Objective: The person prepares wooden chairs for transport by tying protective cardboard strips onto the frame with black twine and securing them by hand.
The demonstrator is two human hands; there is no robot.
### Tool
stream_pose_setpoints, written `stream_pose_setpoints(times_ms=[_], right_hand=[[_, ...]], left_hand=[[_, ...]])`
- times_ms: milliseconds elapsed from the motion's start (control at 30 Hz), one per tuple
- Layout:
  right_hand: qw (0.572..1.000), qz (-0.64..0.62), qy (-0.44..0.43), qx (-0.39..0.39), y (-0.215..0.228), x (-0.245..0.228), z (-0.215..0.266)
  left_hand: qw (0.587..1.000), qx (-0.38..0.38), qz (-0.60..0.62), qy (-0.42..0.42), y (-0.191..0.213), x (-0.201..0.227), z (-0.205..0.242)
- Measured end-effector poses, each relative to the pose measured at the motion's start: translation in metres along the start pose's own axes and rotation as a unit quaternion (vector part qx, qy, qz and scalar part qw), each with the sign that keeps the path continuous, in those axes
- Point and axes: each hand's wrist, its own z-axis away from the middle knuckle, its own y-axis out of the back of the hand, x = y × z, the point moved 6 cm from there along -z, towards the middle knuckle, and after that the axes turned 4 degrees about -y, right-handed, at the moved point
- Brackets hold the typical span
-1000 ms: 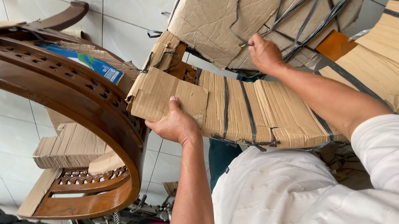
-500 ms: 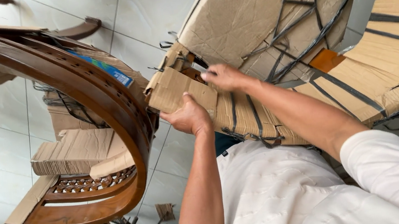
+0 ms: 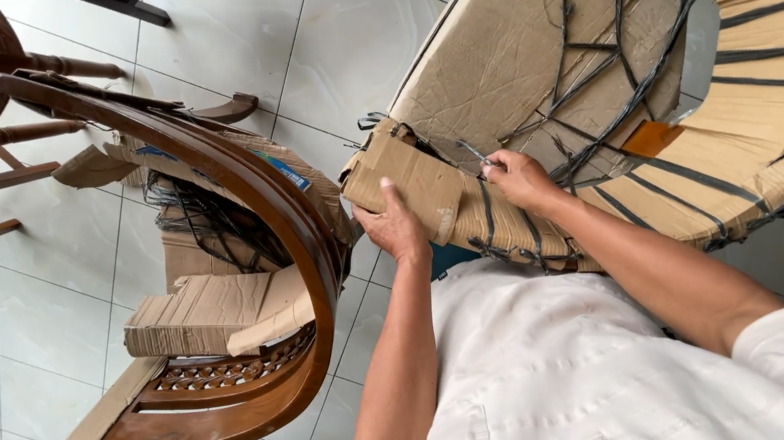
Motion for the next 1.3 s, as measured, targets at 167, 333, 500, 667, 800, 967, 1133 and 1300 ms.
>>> stream_pose_setpoints(times_ms=[167,333,500,667,800,967,1133,1300], right_hand=[[0.999,-0.022,0.013,-0.037,0.005,-0.053,0.044],[0.996,-0.070,-0.047,-0.022,-0.032,-0.044,0.007],[0.952,-0.288,-0.041,-0.092,-0.038,-0.064,0.011],[0.942,-0.294,0.073,-0.143,0.023,-0.112,0.061],[0.942,-0.231,0.155,-0.187,0.045,-0.115,0.107],[0.934,-0.207,0.196,-0.215,0.012,-0.098,0.120],[0.944,-0.160,0.192,-0.214,0.014,-0.095,0.144],[0.974,-0.112,0.119,-0.159,0.069,-0.095,0.164]], left_hand=[[0.976,-0.132,0.121,0.122,0.009,0.044,0.048],[0.920,-0.253,0.154,0.257,0.006,0.047,0.103],[0.899,-0.288,0.177,0.278,0.009,0.016,0.094],[0.888,-0.276,0.242,0.276,0.019,-0.050,0.063],[0.889,-0.186,0.318,0.271,0.039,-0.100,0.036],[0.871,-0.180,0.396,0.229,0.067,-0.027,0.034],[0.903,-0.166,0.391,0.065,0.085,0.037,0.000],[0.910,-0.275,0.093,-0.297,0.084,0.150,0.003]])
